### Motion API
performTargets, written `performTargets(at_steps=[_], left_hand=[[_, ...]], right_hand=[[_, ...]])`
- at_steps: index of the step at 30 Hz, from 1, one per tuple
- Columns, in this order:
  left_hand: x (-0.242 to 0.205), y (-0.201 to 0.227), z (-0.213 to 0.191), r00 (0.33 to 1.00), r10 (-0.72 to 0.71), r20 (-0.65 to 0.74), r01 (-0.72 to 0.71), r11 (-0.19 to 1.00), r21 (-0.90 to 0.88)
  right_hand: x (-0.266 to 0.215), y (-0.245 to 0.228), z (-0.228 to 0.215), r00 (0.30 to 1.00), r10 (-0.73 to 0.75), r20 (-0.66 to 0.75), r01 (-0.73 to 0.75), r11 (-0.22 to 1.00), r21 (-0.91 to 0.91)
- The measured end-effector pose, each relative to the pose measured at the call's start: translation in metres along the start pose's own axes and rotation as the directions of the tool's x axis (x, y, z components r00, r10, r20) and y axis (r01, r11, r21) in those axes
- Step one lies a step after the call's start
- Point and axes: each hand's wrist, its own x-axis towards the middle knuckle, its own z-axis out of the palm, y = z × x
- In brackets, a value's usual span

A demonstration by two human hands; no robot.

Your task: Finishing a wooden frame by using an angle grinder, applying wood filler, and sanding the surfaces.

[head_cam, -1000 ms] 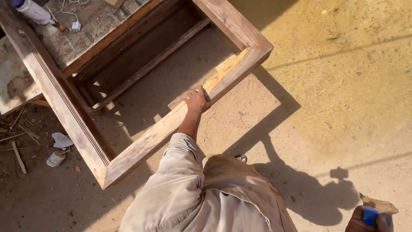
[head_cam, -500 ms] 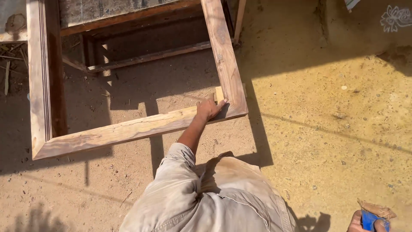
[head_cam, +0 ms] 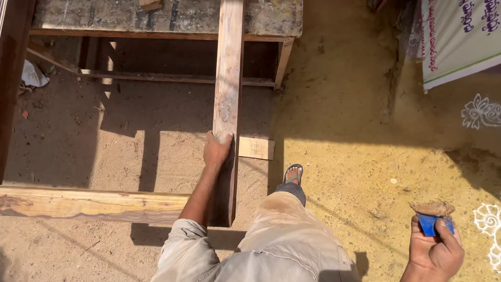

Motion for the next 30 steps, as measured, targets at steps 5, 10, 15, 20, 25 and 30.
performTargets(at_steps=[5, 10, 15, 20, 25, 30], left_hand=[[0.056, 0.119, -0.006, 0.97, -0.074, -0.233, 0.095, 0.992, 0.081], [0.125, 0.195, 0.027, 0.92, -0.124, -0.372, 0.214, 0.954, 0.211], [0.179, 0.227, 0.071, 0.83, -0.117, -0.545, 0.312, 0.908, 0.28], [0.214, 0.247, 0.099, 0.723, -0.179, -0.667, 0.468, 0.837, 0.283], [0.251, 0.375, 0.091, 0.702, -0.455, -0.548, 0.583, 0.809, 0.077], [0.332, 0.483, 0.113, 0.737, -0.421, -0.528, 0.417, 0.899, -0.135]], right_hand=[[0.158, -0.01, 0.051, 0.993, 0.118, -0.015, -0.116, 0.988, 0.104], [0.296, -0.003, 0.155, 0.982, 0.176, 0.066, -0.179, 0.983, 0.035], [0.45, 0.027, 0.211, 0.955, 0.279, 0.101, -0.277, 0.96, -0.035], [0.603, 0.037, 0.285, 0.906, 0.387, 0.173, -0.374, 0.922, -0.101], [0.722, 0.066, 0.383, 0.838, 0.479, 0.261, -0.444, 0.877, -0.185], [0.815, 0.127, 0.489, 0.742, 0.54, 0.397, -0.465, 0.842, -0.275]])
